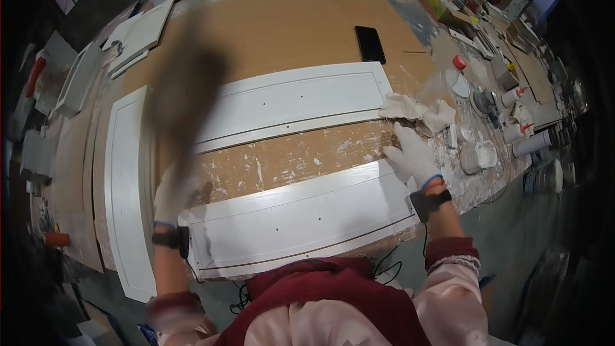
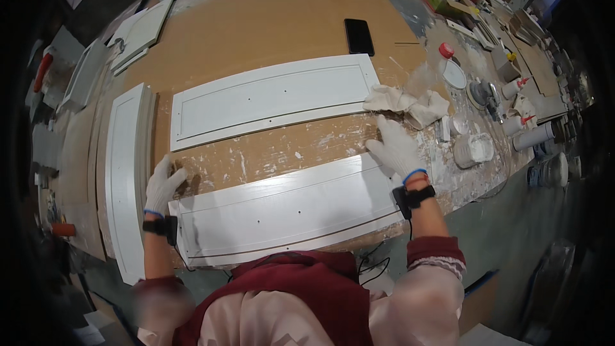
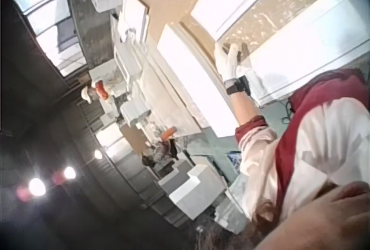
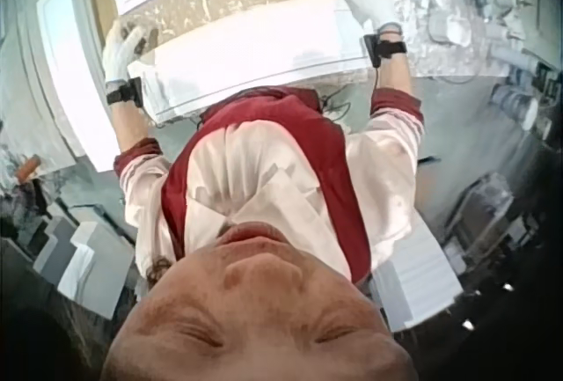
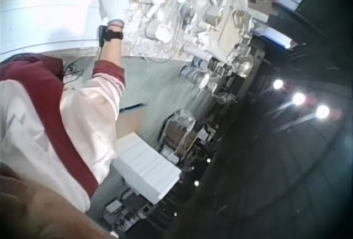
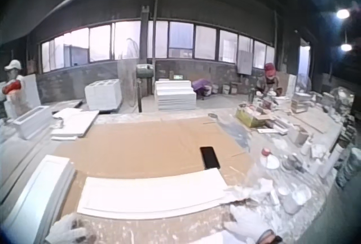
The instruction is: The person sands the surface of white cabinet doors using a sanding block. They work on the flat panels and edges, flipping the doors over to treat both sides. The person handles the doors one at a time, moving them around the workbench to access different areas.
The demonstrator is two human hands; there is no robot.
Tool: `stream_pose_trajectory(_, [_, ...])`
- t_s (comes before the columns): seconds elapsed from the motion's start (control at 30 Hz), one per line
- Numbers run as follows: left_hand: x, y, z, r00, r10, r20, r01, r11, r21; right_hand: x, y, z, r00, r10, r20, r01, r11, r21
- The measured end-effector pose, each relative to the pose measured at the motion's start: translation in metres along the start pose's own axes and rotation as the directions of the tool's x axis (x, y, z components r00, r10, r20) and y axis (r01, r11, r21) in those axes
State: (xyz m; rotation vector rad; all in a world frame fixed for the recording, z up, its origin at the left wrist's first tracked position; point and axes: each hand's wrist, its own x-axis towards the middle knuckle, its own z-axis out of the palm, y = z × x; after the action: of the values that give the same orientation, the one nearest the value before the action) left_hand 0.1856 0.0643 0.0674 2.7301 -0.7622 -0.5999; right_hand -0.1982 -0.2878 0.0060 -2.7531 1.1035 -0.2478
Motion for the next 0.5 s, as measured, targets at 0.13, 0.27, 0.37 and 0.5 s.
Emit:
stream_pose_trajectory(0.13, [-0.061, -0.092, 0.037, 0.957, -0.057, -0.286, 0.071, 0.997, 0.038, -0.063, -0.003, -0.028, 0.947, 0.256, 0.195, -0.263, 0.965, 0.011])
stream_pose_trajectory(0.27, [-0.106, -0.094, 0.078, 0.925, -0.286, -0.248, 0.3, 0.954, 0.018, -0.117, -0.005, 0.01, 0.963, 0.268, -0.023, -0.269, 0.958, -0.1])
stream_pose_trajectory(0.37, [-0.103, -0.088, 0.092, 0.887, -0.349, -0.304, 0.354, 0.934, -0.039, -0.114, -0.024, 0.018, 0.942, 0.327, -0.075, -0.334, 0.935, -0.12])
stream_pose_trajectory(0.5, [-0.086, -0.088, 0.088, 0.888, -0.307, -0.344, 0.308, 0.95, -0.052, -0.087, -0.018, 0.024, 0.945, 0.321, -0.064, -0.325, 0.942, -0.084])
